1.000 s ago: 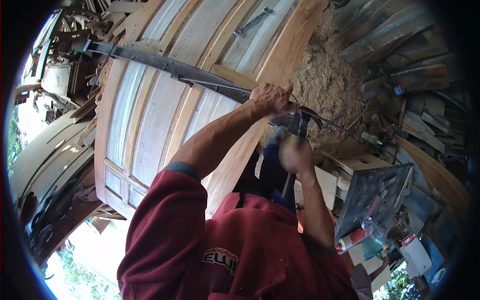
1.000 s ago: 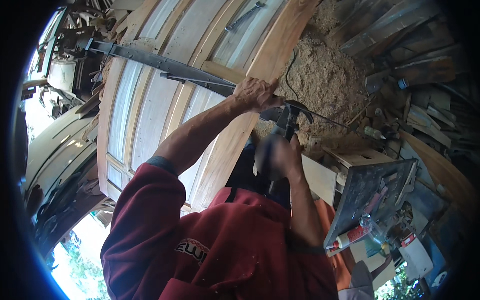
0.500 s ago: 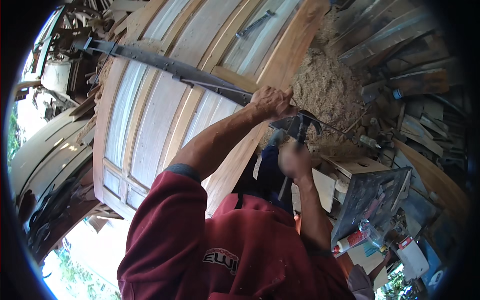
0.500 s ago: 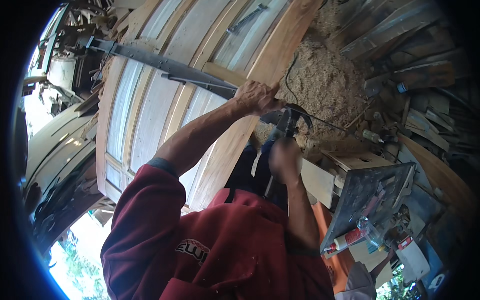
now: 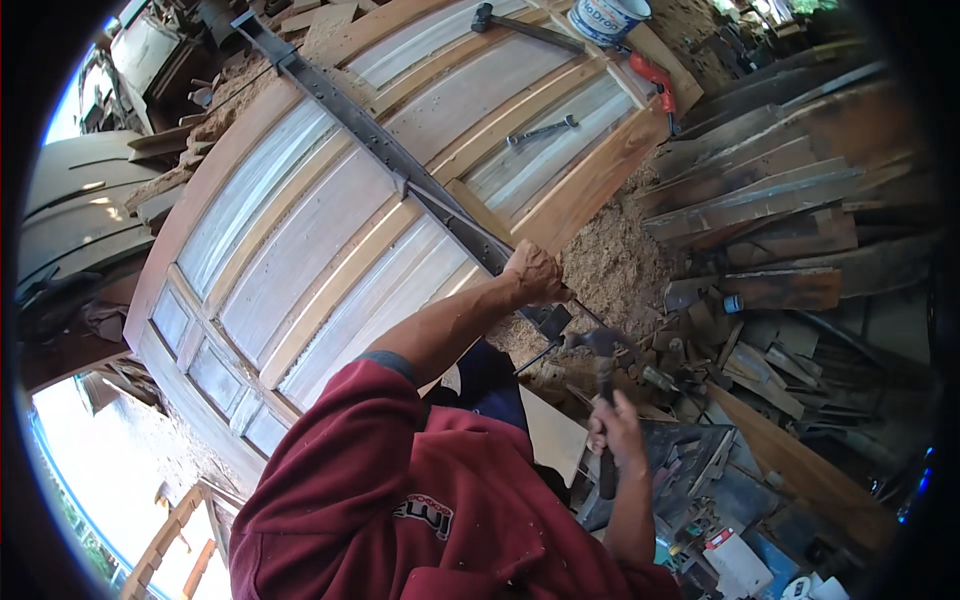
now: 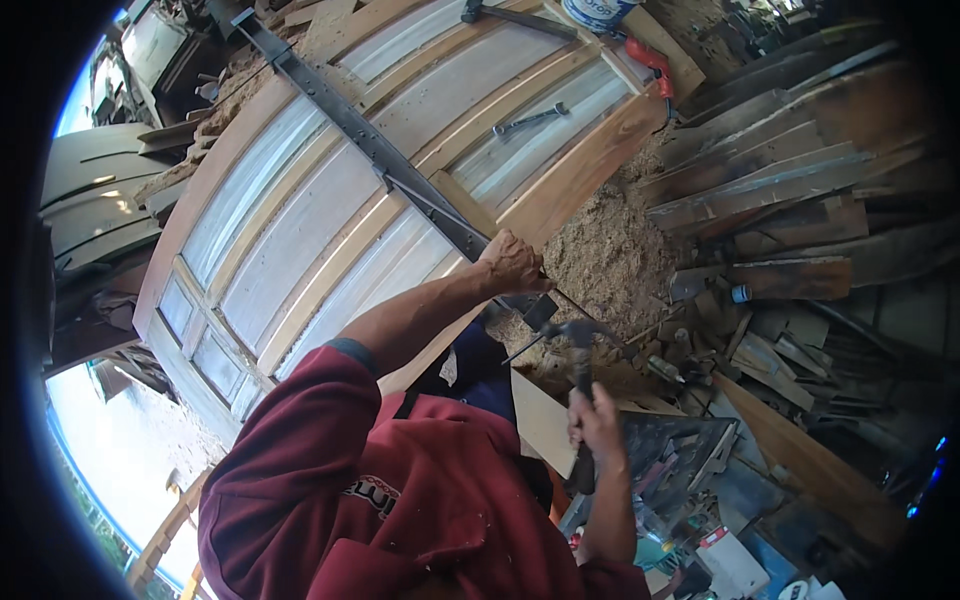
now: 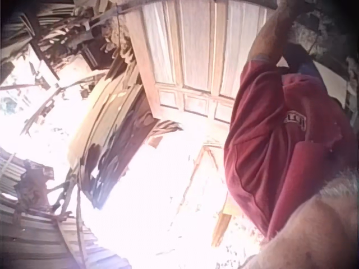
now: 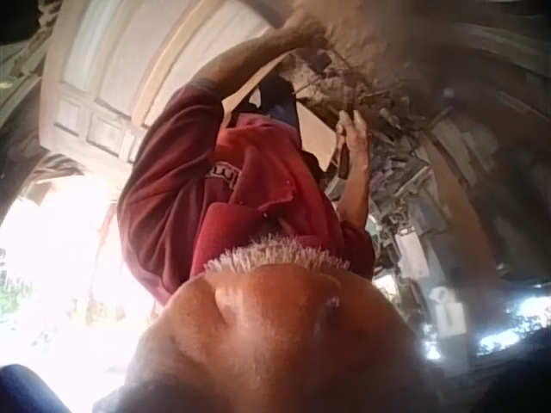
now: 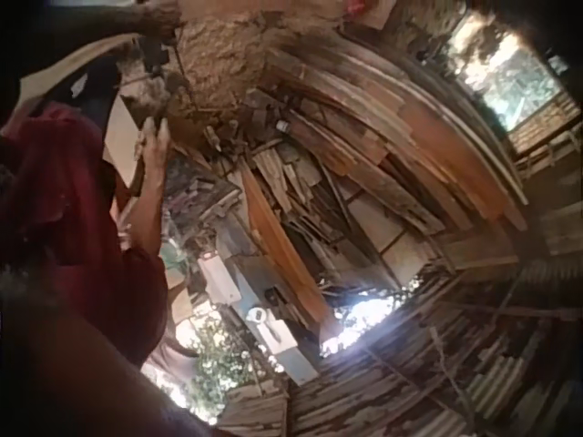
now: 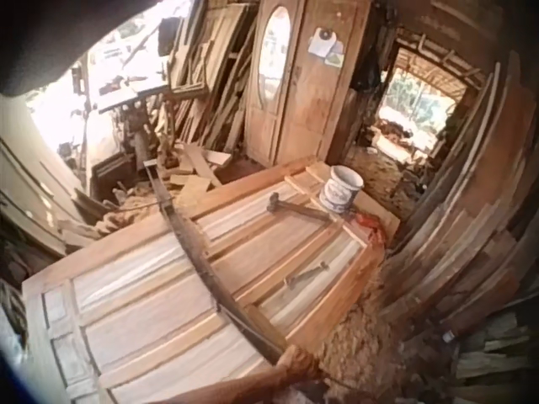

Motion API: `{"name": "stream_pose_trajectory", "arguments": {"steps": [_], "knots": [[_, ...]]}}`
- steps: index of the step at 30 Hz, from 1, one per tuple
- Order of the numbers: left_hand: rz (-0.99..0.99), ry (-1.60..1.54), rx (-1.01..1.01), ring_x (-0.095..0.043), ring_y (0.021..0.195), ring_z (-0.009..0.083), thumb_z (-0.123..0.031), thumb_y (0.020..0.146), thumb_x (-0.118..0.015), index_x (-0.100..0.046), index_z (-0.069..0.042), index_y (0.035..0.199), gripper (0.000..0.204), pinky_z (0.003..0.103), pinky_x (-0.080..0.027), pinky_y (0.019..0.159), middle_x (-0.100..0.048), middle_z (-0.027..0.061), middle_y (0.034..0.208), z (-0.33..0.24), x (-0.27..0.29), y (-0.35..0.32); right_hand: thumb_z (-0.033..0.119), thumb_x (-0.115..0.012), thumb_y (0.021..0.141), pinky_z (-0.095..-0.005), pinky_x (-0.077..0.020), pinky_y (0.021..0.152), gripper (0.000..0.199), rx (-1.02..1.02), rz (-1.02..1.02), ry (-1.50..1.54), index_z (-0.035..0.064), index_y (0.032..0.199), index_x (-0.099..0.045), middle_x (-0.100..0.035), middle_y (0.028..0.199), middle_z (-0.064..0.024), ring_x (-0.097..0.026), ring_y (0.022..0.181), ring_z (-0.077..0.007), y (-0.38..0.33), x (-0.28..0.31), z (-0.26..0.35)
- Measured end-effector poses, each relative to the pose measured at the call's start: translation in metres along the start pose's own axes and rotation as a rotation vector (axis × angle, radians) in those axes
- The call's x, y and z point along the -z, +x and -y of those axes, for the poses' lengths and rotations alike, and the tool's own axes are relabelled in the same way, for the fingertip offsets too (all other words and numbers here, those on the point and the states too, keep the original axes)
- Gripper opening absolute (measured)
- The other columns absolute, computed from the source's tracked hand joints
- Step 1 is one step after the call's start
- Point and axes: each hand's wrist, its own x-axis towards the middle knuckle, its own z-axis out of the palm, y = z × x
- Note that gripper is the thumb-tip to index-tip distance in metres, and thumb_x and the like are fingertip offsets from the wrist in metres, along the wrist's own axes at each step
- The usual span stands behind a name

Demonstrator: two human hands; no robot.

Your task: The person assembles a wooden door by positioning panels, hammering components into place, and using a drill to secure parts.

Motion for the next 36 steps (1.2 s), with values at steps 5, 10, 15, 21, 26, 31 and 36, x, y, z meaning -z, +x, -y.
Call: {"name": "stream_pose_trajectory", "arguments": {"steps": [5, 10, 15, 21, 26, 31, 36], "knots": [[-0.147, -0.066, -0.018, -0.064, 0.062, 0.0303, -0.071, 0.088, -0.051, -0.069, -0.008, 0.083, 0.066, 0.044, -0.041, 0.068, -0.063, 0.0097, 0.06, 0.009, -0.027, 0.001, 0.026, -0.059, 0.099, -0.0265, -0.0405, 0.036, 0.022, 0.179, -0.12, 0.138, 0.0071, 0.106, -0.048, -0.047, 0.067, -0.0003, -0.046, 0.044, -0.0085, 0.067, 0.022, 0.082], [-0.148, -0.07, -0.053, -0.062, 0.076, 0.0269, -0.069, 0.083, -0.059, -0.065, -0.01, 0.087, 0.059, 0.043, -0.037, 0.078, -0.065, 0.0084, 0.075, 0.023, -0.015, -0.012, 0.023, -0.063, 0.097, -0.0275, -0.0429, 0.036, 0.021, 0.369, -0.207, -0.346, 0.0062, 0.093, -0.051, -0.048, 0.064, -0.0001, -0.051, 0.045, -0.0109, 0.226, 0.03, 0.154], [-0.388, -0.191, 0.012, -0.06, 0.097, 0.0254, -0.05, 0.081, -0.071, -0.063, -0.01, 0.092, 0.042, 0.049, -0.039, 0.094, -0.064, 0.0091, 0.1, 0.059, 0.011, -0.043, 0.024, -0.067, 0.094, -0.0297, -0.0451, 0.041, 0.024, 0.508, -0.253, -0.347, 0.0024, 0.099, -0.057, -0.059, 0.071, -0.0057, -0.058, 0.051, -0.0128, 0.391, 0.013, 0.191], [-1.166, -0.535, 0.689, -0.059, 0.103, 0.0285, -0.021, 0.095, -0.062, -0.064, -0.003, 0.109, 0.023, 0.04, -0.046, 0.094, -0.062, 0.0155, 0.109, 0.137, 0.027, -0.099, 0.036, -0.067, 0.092, -0.0395, -0.0535, 0.072, 0.043, 0.733, -0.411, -0.819, 0.0014, 0.117, -0.064, -0.07, 0.087, -0.0153, -0.068, 0.078, -0.03, 0.478, 0.031, 0.195], [-1.394, -0.726, 1.224, -0.059, 0.101, 0.0304, -0.025, 0.104, -0.047, -0.063, 0.001, 0.11, 0.031, 0.041, -0.045, 0.092, -0.062, 0.0204, 0.107, 0.229, -0.068, -0.115, 0.035, -0.066, 0.093, -0.0408, -0.0528, 0.08, 0.039, 0.754, -0.344, -0.885, 0.0036, 0.117, -0.068, -0.071, 0.097, -0.0169, -0.069, 0.089, -0.0351, 0.471, 0.049, 0.227], [-1.093, -0.093, 1.136, -0.047, 0.125, 0.0391, -0.025, 0.097, -0.052, -0.058, -0.004, 0.124, 0.035, 0.046, -0.037, 0.105, -0.055, 0.0222, 0.129, 0.231, -0.143, -0.093, 0.027, -0.067, 0.094, -0.0363, -0.0532, 0.083, 0.032, 0.57, -0.395, -0.617, 0.0011, 0.113, -0.07, -0.073, 0.102, -0.0151, -0.07, 0.093, -0.0257, 0.491, 0.096, 0.236], [-0.813, 0.056, 1.221, -0.037, 0.135, 0.04, -0.04, 0.066, -0.082, -0.051, -0.011, 0.137, 0.082, 0.05, -0.029, 0.111, -0.044, 0.0191, 0.144, 0.223, -0.169, -0.078, 0.026, -0.067, 0.094, -0.0331, -0.0533, 0.08, 0.035, 0.619, -0.548, -0.603, 0.0015, 0.12, -0.066, -0.072, 0.104, -0.0127, -0.068, 0.09, -0.0207, 0.515, 0.159, 0.241]]}}
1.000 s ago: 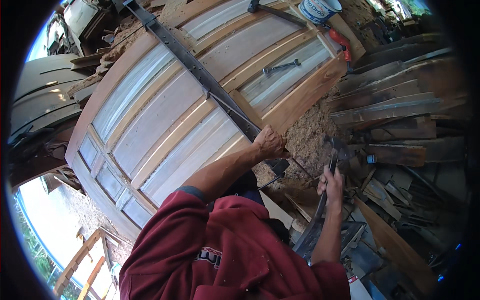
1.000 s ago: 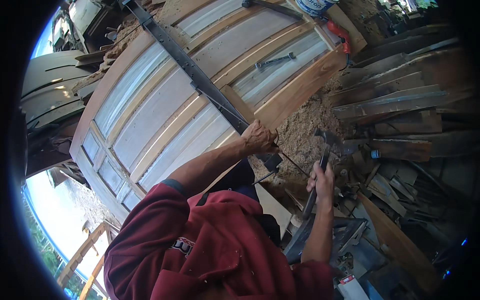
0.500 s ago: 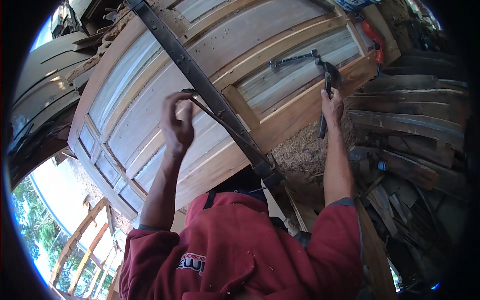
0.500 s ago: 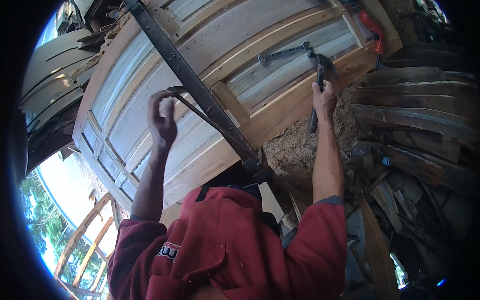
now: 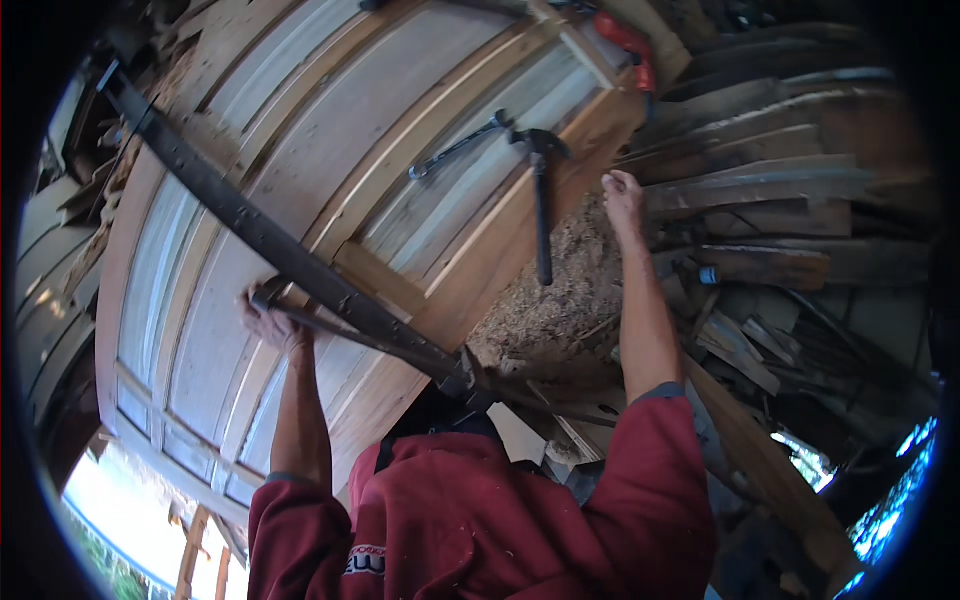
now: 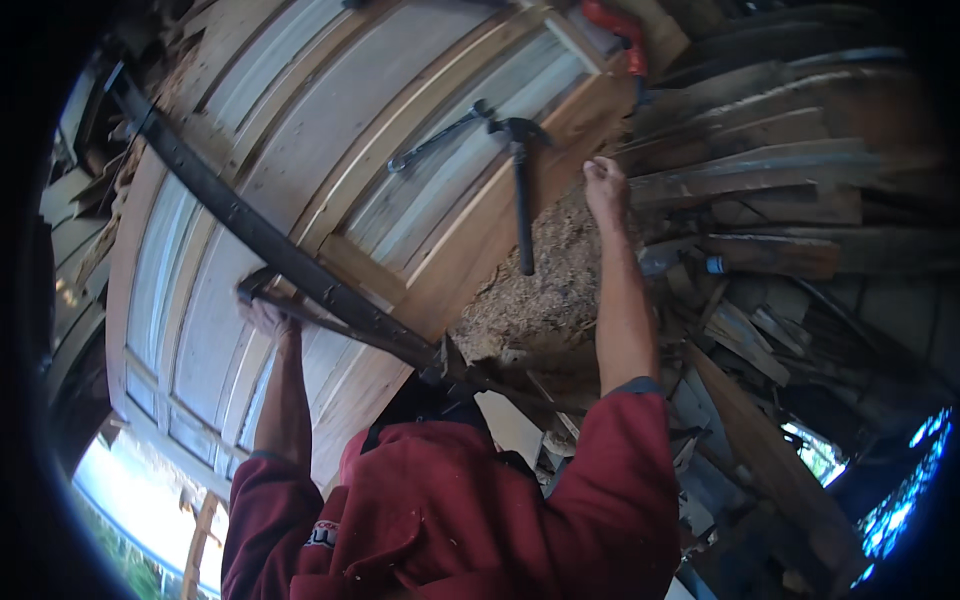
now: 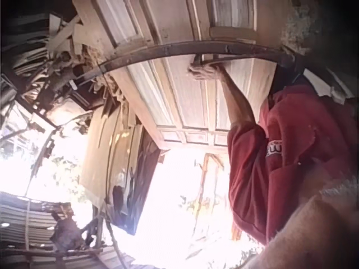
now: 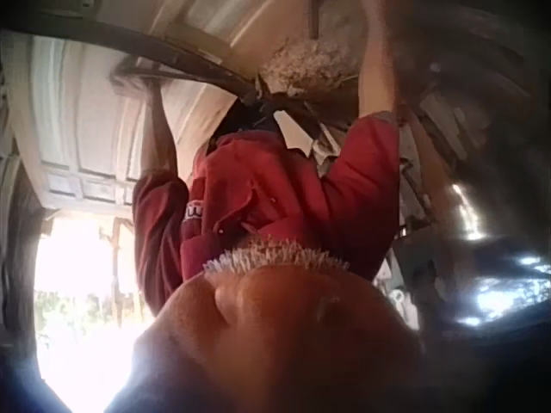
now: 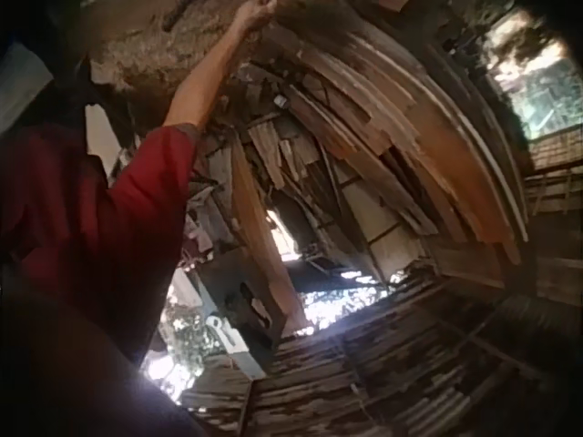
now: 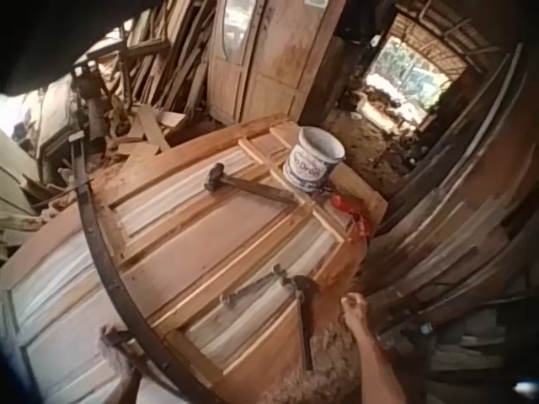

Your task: The person assembles a wooden door by positioning panels, hammering components into place, and using a drill to secure parts.

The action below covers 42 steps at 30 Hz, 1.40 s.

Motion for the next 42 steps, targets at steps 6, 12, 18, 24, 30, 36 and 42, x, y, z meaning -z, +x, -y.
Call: {"name": "stream_pose_trajectory", "arguments": {"steps": [6, 12, 18, 24, 30, 36, 42], "knots": [[-0.049, 0.273, 0.025, -0.039, 0.136, 0.0359, -0.031, 0.087, -0.061, -0.055, -0.006, 0.132, 0.052, 0.048, -0.028, 0.112, -0.048, 0.0161, 0.14, 0.007, -0.02, -0.001, 0.034, -0.068, 0.092, -0.0409, -0.0519, 0.087, 0.048, 0.216, -0.168, -0.267, -0.0006, 0.125, -0.061, -0.071, 0.104, -0.0189, -0.068, 0.094, -0.031, 0.082, 0.025, 0.082], [-0.258, -0.165, -0.221, -0.047, 0.126, 0.0379, -0.022, 0.09, -0.05, -0.058, 0.002, 0.118, 0.038, 0.047, -0.038, 0.106, -0.057, 0.0188, 0.12, 0.018, 0.002, 0.01, 0.046, -0.063, 0.092, -0.0488, -0.0487, 0.09, 0.053, 0.212, -0.213, -0.321, -0.0022, 0.115, -0.061, -0.066, 0.11, -0.0281, -0.064, 0.107, -0.0421, 0.227, -0.01, 0.107], [-0.23, -0.211, -0.044, -0.053, 0.107, 0.036, -0.006, 0.082, -0.051, -0.061, 0.0, 0.102, 0.023, 0.043, -0.042, 0.094, -0.057, 0.018, 0.106, -0.042, -0.002, 0.042, 0.07, -0.05, 0.089, -0.0459, -0.0414, 0.106, 0.085, 0.025, -0.154, -0.752, -0.0054, 0.128, -0.061, -0.06, 0.132, -0.0269, -0.055, 0.127, -0.0395, 0.38, 0.051, 0.024], [-0.131, -0.044, 0.043, -0.054, 0.115, 0.0394, -0.013, 0.092, -0.052, -0.06, -0.002, 0.116, 0.028, 0.048, -0.042, 0.1, -0.056, 0.022, 0.121, -0.009, -0.003, 0.025, 0.045, -0.067, 0.089, -0.0426, -0.0505, 0.089, 0.051, 0.117, -0.039, -0.618, 0.0016, 0.116, -0.067, -0.068, 0.114, -0.0205, -0.066, 0.106, -0.032, 0.412, 0.022, -0.009], [-0.156, 0.004, 0.117, -0.051, 0.123, 0.0368, -0.015, 0.092, -0.054, -0.06, -0.005, 0.119, 0.03, 0.049, -0.037, 0.105, -0.057, 0.0188, 0.124, -0.008, 0.008, 0.014, 0.023, -0.074, 0.086, -0.0351, -0.058, 0.072, 0.041, -0.417, 0.638, 0.405, 0.0027, 0.117, -0.058, -0.064, 0.095, -0.0119, -0.066, 0.08, -0.0185, 0.364, 0.024, -0.011], [-0.204, -0.061, 0.164, -0.045, 0.13, 0.0361, -0.018, 0.087, -0.058, -0.058, -0.011, 0.123, 0.037, 0.049, -0.031, 0.11, -0.053, 0.0158, 0.131, -0.023, -0.005, 0.024, 0.032, -0.066, 0.097, -0.0323, -0.061, 0.076, 0.062, -0.528, 0.719, 1.169, -0.0147, 0.129, -0.041, -0.059, 0.105, -0.0234, -0.066, 0.084, -0.0232, 0.322, 0.039, 0.017], [-0.053, 0.031, 0.255, -0.03, 0.144, 0.0343, -0.03, 0.089, -0.055, -0.048, -0.014, 0.134, 0.048, 0.051, -0.018, 0.12, -0.041, 0.0138, 0.144, -0.017, 0.021, 0.014, 0.028, -0.059, 0.101, -0.0326, -0.0603, 0.076, 0.053, -0.262, 0.414, 1.312, -0.0081, 0.136, -0.04, -0.058, 0.117, -0.027, -0.065, 0.086, -0.0243, 0.181, 0.035, 0.055]]}}
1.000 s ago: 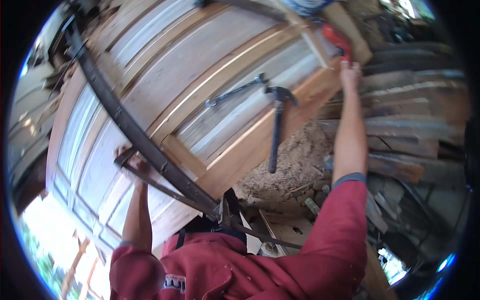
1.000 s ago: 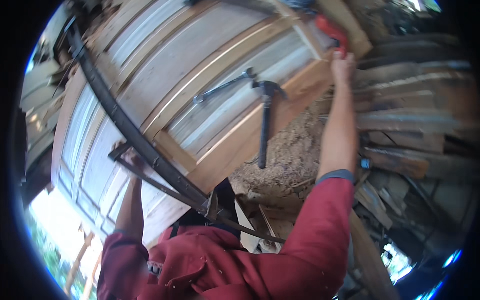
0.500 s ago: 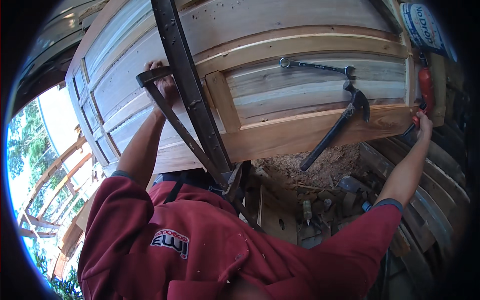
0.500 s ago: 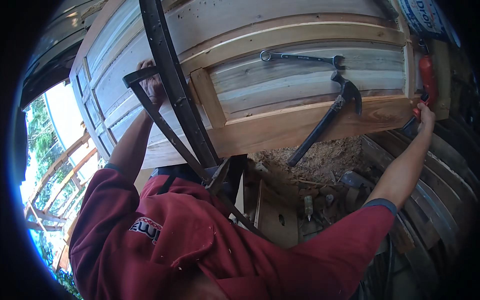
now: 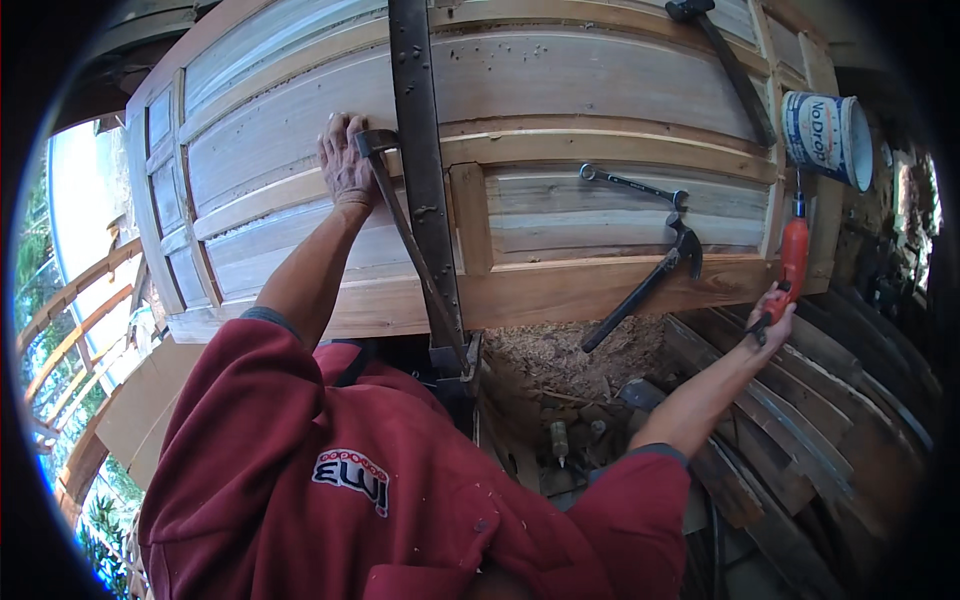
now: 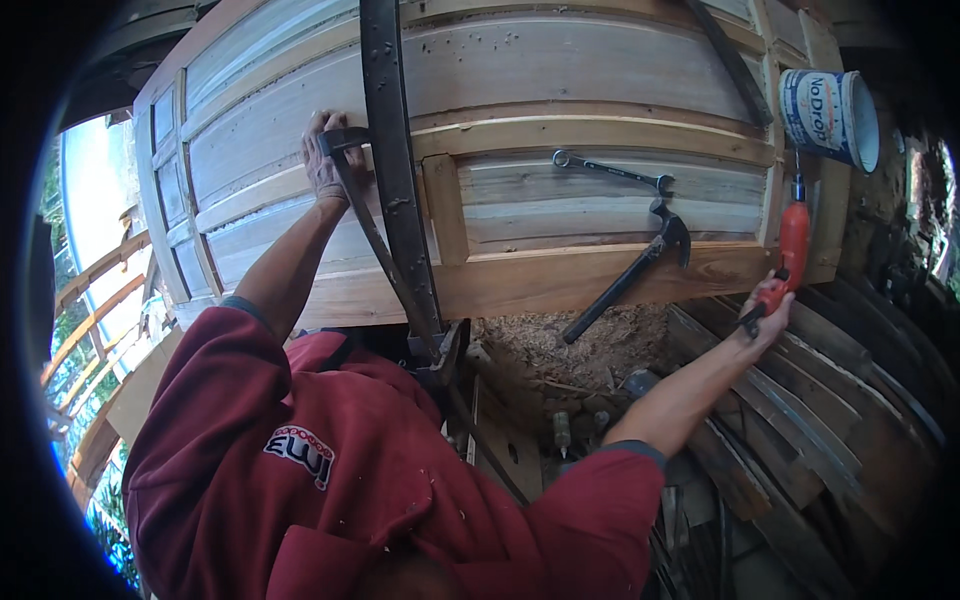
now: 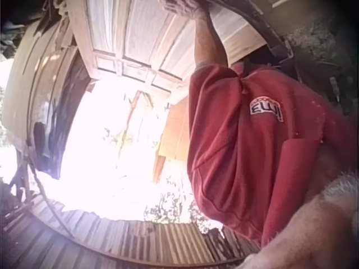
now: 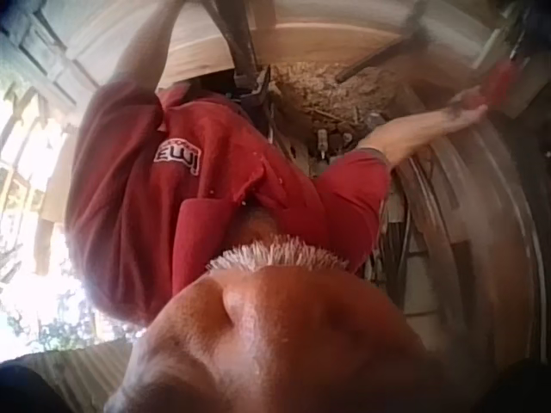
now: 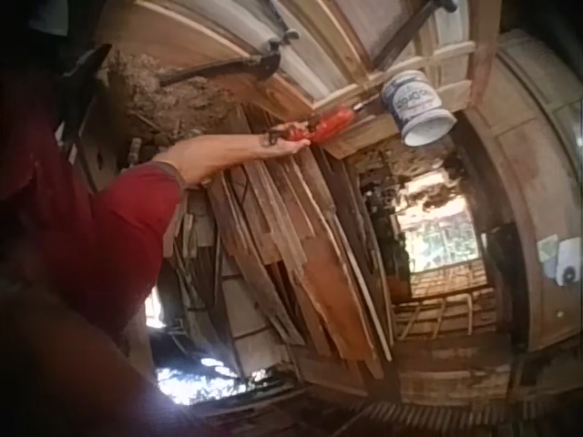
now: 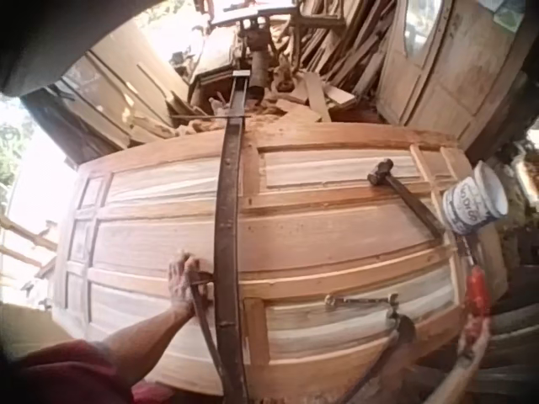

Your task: The person assembles a wooden door by positioning panels, hammering components into place, and using a drill to secure parts.

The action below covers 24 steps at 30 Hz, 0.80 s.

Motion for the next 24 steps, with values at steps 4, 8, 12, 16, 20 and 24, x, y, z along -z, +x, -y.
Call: {"name": "stream_pose_trajectory", "arguments": {"steps": [4, 8, 12, 16, 20, 24], "knots": [[-0.027, 0.017, 0.008, -0.03, 0.145, 0.0332, -0.031, 0.092, -0.052, -0.051, -0.014, 0.132, 0.043, 0.052, -0.018, 0.12, -0.042, 0.0142, 0.143, -0.01, 0.002, -0.001, 0.032, -0.061, 0.099, -0.0325, -0.0593, 0.078, 0.058, 0.16, 0.148, 0.19, -0.0006, 0.142, -0.04, -0.058, 0.123, -0.0233, -0.065, 0.091, -0.0226, -0.183, -0.044, -0.04], [-0.021, -0.027, 0.02, -0.032, 0.144, 0.0335, -0.03, 0.092, -0.054, -0.052, -0.015, 0.131, 0.042, 0.053, -0.02, 0.119, -0.044, 0.0149, 0.142, -0.013, -0.003, -0.004, 0.027, -0.062, 0.098, -0.0301, -0.0592, 0.071, 0.06, 0.211, 0.186, -0.098, 0.0004, 0.145, -0.035, -0.057, 0.124, -0.0254, -0.066, 0.09, -0.0235, -0.27, -0.11, 0.013], [-0.012, -0.029, 0.015, -0.033, 0.144, 0.0335, -0.031, 0.092, -0.054, -0.053, -0.017, 0.13, 0.041, 0.053, -0.02, 0.119, -0.044, 0.015, 0.143, -0.02, -0.005, 0.001, 0.017, -0.059, 0.092, -0.0277, -0.0571, 0.058, 0.068, -0.023, 0.266, -0.647, 0.0013, 0.15, -0.028, -0.058, 0.122, -0.0273, -0.069, 0.082, -0.0225, -0.305, -0.238, 0.031], [-0.018, -0.027, 0.045, -0.032, 0.145, 0.0331, -0.031, 0.092, -0.053, -0.052, -0.017, 0.13, 0.041, 0.052, -0.02, 0.119, -0.043, 0.0147, 0.145, -0.013, -0.007, 0.002, 0.016, -0.059, 0.089, -0.0267, -0.0559, 0.056, 0.077, -0.191, 0.378, -0.899, 0.0014, 0.154, -0.02, -0.06, 0.122, -0.0271, -0.069, 0.078, -0.0206, -0.319, -0.307, -0.009], [0.001, 0.003, 0.051, -0.031, 0.146, 0.0312, -0.031, 0.096, -0.052, -0.049, -0.019, 0.134, 0.04, 0.051, -0.019, 0.12, -0.044, 0.0128, 0.145, -0.016, 0.002, 0.007, 0.011, -0.059, 0.087, -0.0339, -0.0576, 0.074, 0.078, -0.159, 0.527, -1.217, -0.0017, 0.154, -0.022, -0.059, 0.127, -0.0286, -0.07, 0.087, -0.026, -0.351, -0.35, -0.062], [-0.002, -0.033, 0.046, -0.031, 0.145, 0.0315, -0.031, 0.095, -0.054, -0.048, -0.019, 0.134, 0.042, 0.051, -0.019, 0.12, -0.044, 0.0132, 0.145, -0.015, -0.004, 0.003, 0.007, -0.061, 0.086, -0.0401, -0.0524, 0.092, 0.076, -0.131, 0.703, -1.467, -0.0067, 0.151, -0.026, -0.06, 0.127, -0.0294, -0.07, 0.099, -0.0334, -0.352, -0.363, -0.096]]}}
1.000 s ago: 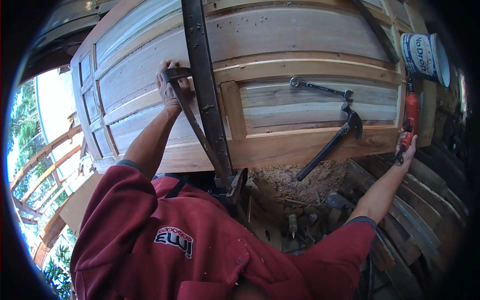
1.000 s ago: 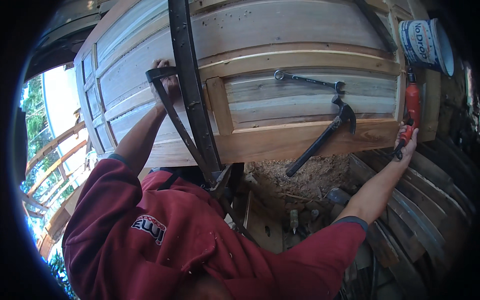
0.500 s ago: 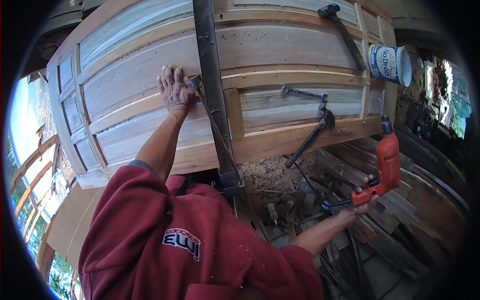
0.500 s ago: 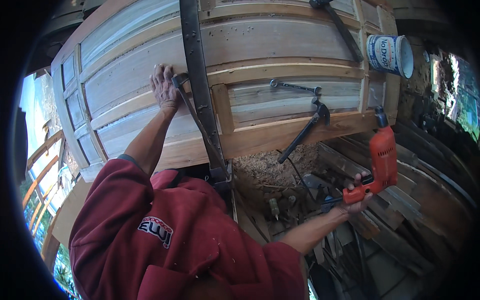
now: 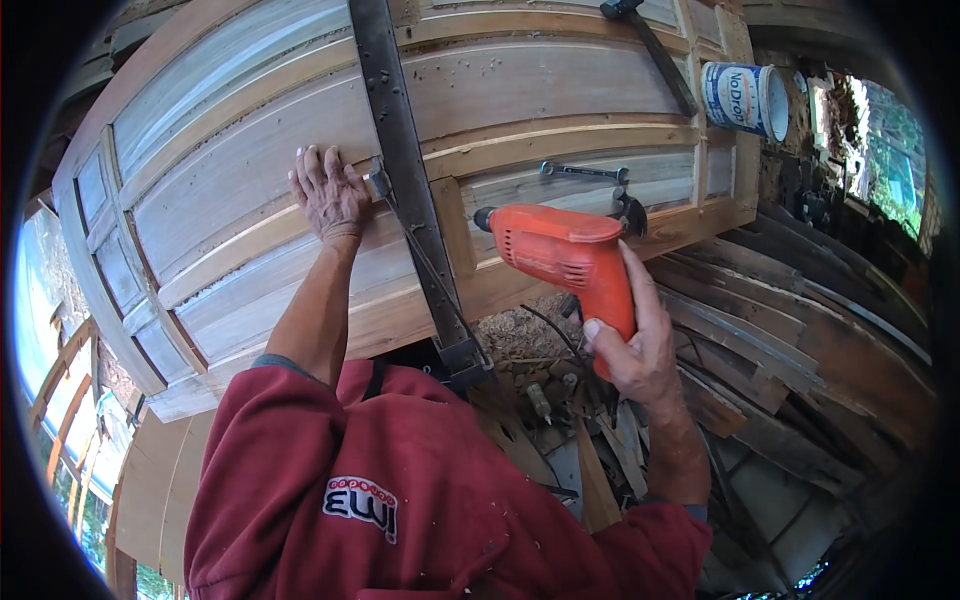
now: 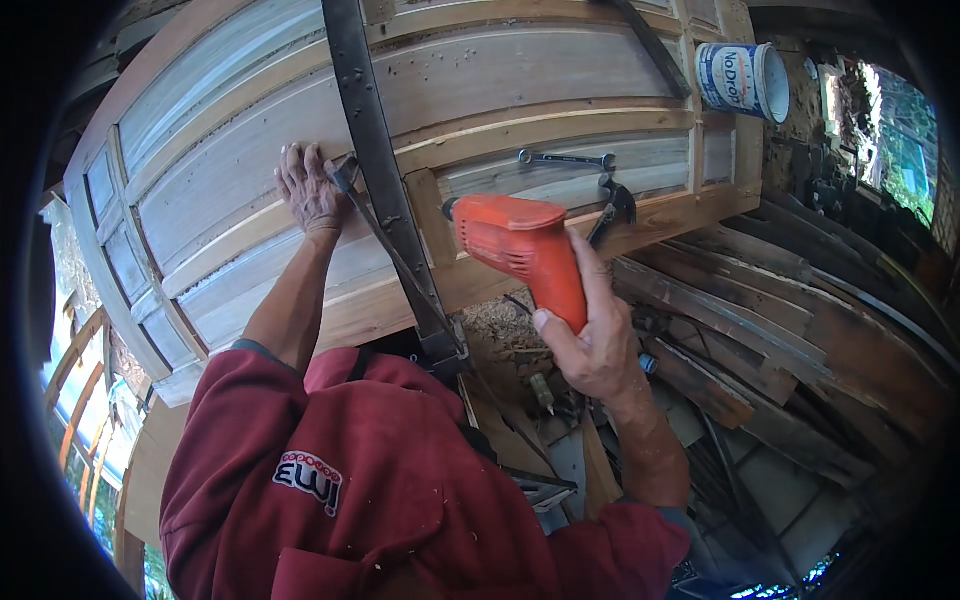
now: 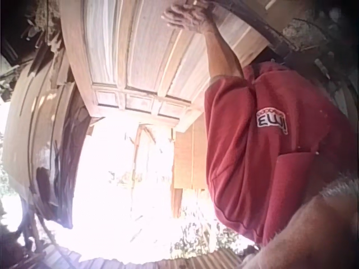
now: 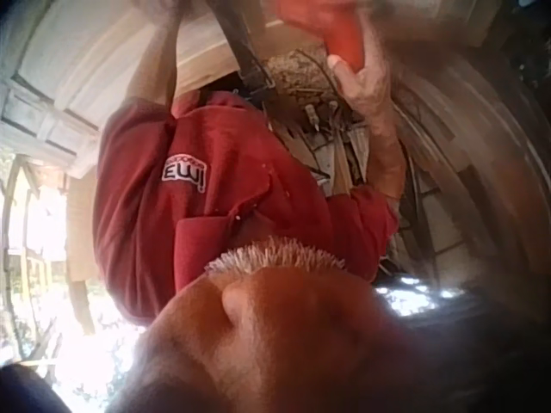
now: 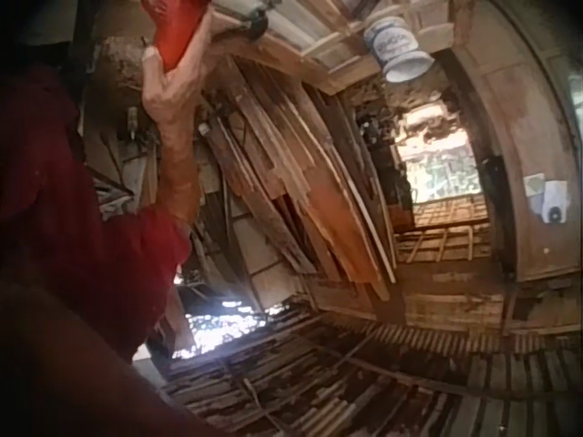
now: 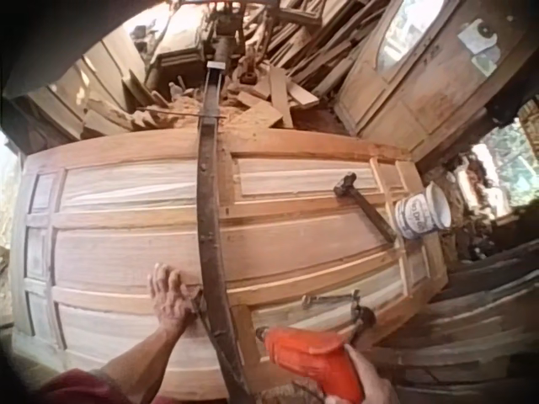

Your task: The person assembles a wooden door by positioning panels, hammering components into place, and using a drill to secure parts.

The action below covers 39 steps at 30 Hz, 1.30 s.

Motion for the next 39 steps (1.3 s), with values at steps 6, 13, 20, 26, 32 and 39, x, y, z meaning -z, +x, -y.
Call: {"name": "stream_pose_trajectory", "arguments": {"steps": [6, 13, 20, 26, 32, 39], "knots": [[0.01, -0.015, 0.01, -0.031, 0.145, 0.0323, -0.03, 0.091, -0.055, -0.051, -0.018, 0.131, 0.041, 0.052, -0.018, 0.12, -0.043, 0.0134, 0.145, 0.0, 0.004, 0.0, 0.006, -0.062, 0.087, -0.0392, -0.0522, 0.094, 0.076, 0.242, -0.053, -0.131, -0.0102, 0.15, -0.024, -0.058, 0.128, -0.0327, -0.066, 0.112, -0.0394, 0.029, -0.04, 0.008], [0.03, -0.014, 0.018, -0.031, 0.145, 0.0327, -0.03, 0.092, -0.055, -0.051, -0.017, 0.132, 0.043, 0.052, -0.018, 0.12, -0.042, 0.0138, 0.145, -0.002, 0.007, -0.001, 0.006, -0.061, 0.087, -0.0403, -0.052, 0.095, 0.075, 0.159, -0.041, -0.114, -0.0101, 0.15, -0.023, -0.058, 0.127, -0.0329, -0.066, 0.111, -0.0394, 0.048, -0.045, 0.005], [0.029, -0.022, 0.006, -0.03, 0.145, 0.0325, -0.03, 0.092, -0.056, -0.052, -0.017, 0.13, 0.041, 0.054, -0.019, 0.118, -0.04, 0.0136, 0.146, 0.002, 0.005, 0.002, 0.006, -0.06, 0.086, -0.0428, -0.0529, 0.092, 0.074, 0.162, -0.036, -0.238, -0.0067, 0.15, -0.024, -0.059, 0.124, -0.0335, -0.066, 0.108, -0.0429, 0.052, -0.046, 0.016], [0.032, -0.034, 0.021, -0.031, 0.144, 0.0326, -0.031, 0.092, -0.056, -0.052, -0.017, 0.13, 0.04, 0.054, -0.02, 0.118, -0.041, 0.0134, 0.146, 0.0, 0.005, 0.0, 0.008, -0.063, 0.087, -0.0467, -0.0537, 0.09, 0.078, 0.196, -0.042, -0.388, -0.002, 0.151, -0.02, -0.06, 0.118, -0.0347, -0.066, 0.103, -0.048, 0.049, -0.062, 0.025], [0.03, -0.048, 0.016, -0.03, 0.145, 0.0326, -0.032, 0.093, -0.054, -0.053, -0.017, 0.131, 0.04, 0.054, -0.019, 0.118, -0.041, 0.0137, 0.145, 0.002, 0.005, -0.001, 0.01, -0.064, 0.087, -0.0485, -0.0525, 0.09, 0.079, 0.059, 0.019, -0.399, 0.0028, 0.153, -0.02, -0.063, 0.112, -0.0336, -0.067, 0.1, -0.0478, 0.072, -0.048, 0.051], [0.061, -0.032, 0.026, -0.031, 0.145, 0.0316, -0.031, 0.093, -0.055, -0.051, -0.018, 0.133, 0.042, 0.052, -0.019, 0.119, -0.041, 0.0133, 0.146, -0.002, 0.009, 0.002, 0.01, -0.064, 0.087, -0.0477, -0.0524, 0.087, 0.078, 0.125, 0.033, -0.444, 0.0046, 0.153, -0.022, -0.065, 0.106, -0.0319, -0.067, 0.098, -0.0476, 0.078, -0.047, 0.052]]}}
